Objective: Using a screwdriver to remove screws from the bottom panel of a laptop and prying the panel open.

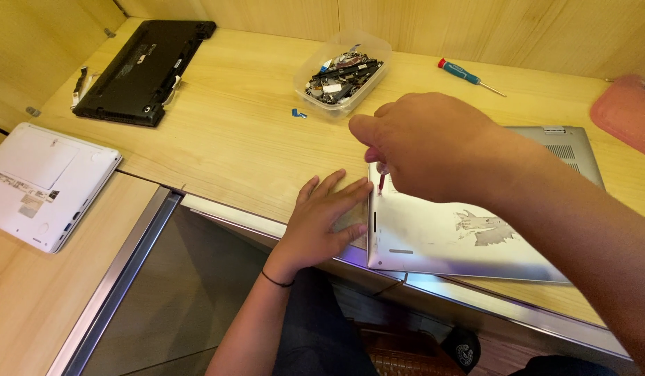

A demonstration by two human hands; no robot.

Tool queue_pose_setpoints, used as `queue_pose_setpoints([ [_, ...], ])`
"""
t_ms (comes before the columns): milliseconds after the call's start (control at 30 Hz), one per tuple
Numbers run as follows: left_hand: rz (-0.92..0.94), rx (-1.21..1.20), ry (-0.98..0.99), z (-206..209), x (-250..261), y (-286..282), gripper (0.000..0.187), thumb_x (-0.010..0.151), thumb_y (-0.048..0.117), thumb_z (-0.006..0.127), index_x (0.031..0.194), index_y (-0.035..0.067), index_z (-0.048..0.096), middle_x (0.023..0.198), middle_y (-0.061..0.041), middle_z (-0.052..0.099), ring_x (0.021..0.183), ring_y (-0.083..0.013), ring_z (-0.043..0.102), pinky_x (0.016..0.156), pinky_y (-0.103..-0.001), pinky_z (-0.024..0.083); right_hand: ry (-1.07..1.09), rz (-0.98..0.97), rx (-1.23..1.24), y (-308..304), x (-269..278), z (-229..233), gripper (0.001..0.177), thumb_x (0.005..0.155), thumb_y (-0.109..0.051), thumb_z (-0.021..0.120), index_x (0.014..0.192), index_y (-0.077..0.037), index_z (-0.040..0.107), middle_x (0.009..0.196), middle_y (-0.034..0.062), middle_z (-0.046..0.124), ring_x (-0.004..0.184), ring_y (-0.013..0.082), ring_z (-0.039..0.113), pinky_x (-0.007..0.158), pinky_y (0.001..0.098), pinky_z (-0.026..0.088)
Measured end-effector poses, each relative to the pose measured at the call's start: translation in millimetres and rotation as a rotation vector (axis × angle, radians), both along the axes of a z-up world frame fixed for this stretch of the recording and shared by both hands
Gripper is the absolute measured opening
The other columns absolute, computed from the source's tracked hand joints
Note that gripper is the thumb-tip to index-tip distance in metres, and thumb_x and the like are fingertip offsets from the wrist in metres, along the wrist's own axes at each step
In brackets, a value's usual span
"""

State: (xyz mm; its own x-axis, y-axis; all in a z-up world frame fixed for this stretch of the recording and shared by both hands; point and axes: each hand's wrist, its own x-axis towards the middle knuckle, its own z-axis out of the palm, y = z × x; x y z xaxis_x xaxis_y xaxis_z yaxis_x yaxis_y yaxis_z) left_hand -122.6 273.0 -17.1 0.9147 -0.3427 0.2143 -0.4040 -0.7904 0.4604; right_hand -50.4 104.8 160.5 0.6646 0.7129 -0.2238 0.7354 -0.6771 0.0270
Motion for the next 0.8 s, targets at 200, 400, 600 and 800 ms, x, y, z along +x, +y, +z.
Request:
queue_pose_setpoints([
  [200, -0.128, -0.851, 0.079, 23, 27, -24, 0.039, 0.095, 0.026, 0.055, 0.129, 0.006, 0.053, 0.125, -0.007, 0.058, 0.118, -0.0173, 0.052, 0.100, -0.032, 0.040, -0.135, 0.170, -0.189, -14, 1, -9, 0.033, 0.074, -0.005, 0.057, 0.101, -0.023, 0.051, 0.094, -0.0014, 0.057, 0.090, 0.0251, 0.053, 0.072, 0.0399, 0.046],
  [400, 0.056, -0.960, 0.074, 25, 48, -42, 0.027, 0.077, 0.011, 0.076, 0.067, 0.013, 0.051, 0.063, 0.006, 0.049, 0.063, -0.0049, 0.044, 0.053, -0.024, 0.037, -0.174, 0.239, -0.141, -8, -10, -7, 0.051, 0.072, -0.003, 0.059, 0.116, -0.028, 0.051, 0.104, 0.0026, 0.052, 0.091, 0.0259, 0.054, 0.067, 0.0422, 0.049],
  [600, 0.096, -1.073, 0.047, 45, 40, -53, 0.030, 0.071, 0.002, 0.076, 0.074, 0.015, 0.050, 0.068, 0.007, 0.047, 0.066, -0.0054, 0.044, 0.061, -0.022, 0.046, -0.162, -0.089, -0.250, 4, -12, 11, 0.012, 0.086, -0.023, 0.051, 0.097, -0.020, 0.055, 0.082, 0.0014, 0.067, 0.075, 0.0286, 0.066, 0.054, 0.0408, 0.047],
  [800, -0.230, -1.251, 0.154, 16, 51, -34, 0.013, 0.094, 0.015, 0.058, 0.097, 0.003, 0.057, 0.085, -0.007, 0.060, 0.078, -0.0176, 0.057, 0.073, -0.033, 0.052, -0.263, 0.231, -0.363, 3, -6, 6, 0.013, 0.083, -0.010, 0.059, 0.088, -0.022, 0.061, 0.087, -0.0049, 0.058, 0.079, 0.0217, 0.064, 0.060, 0.0370, 0.050],
])
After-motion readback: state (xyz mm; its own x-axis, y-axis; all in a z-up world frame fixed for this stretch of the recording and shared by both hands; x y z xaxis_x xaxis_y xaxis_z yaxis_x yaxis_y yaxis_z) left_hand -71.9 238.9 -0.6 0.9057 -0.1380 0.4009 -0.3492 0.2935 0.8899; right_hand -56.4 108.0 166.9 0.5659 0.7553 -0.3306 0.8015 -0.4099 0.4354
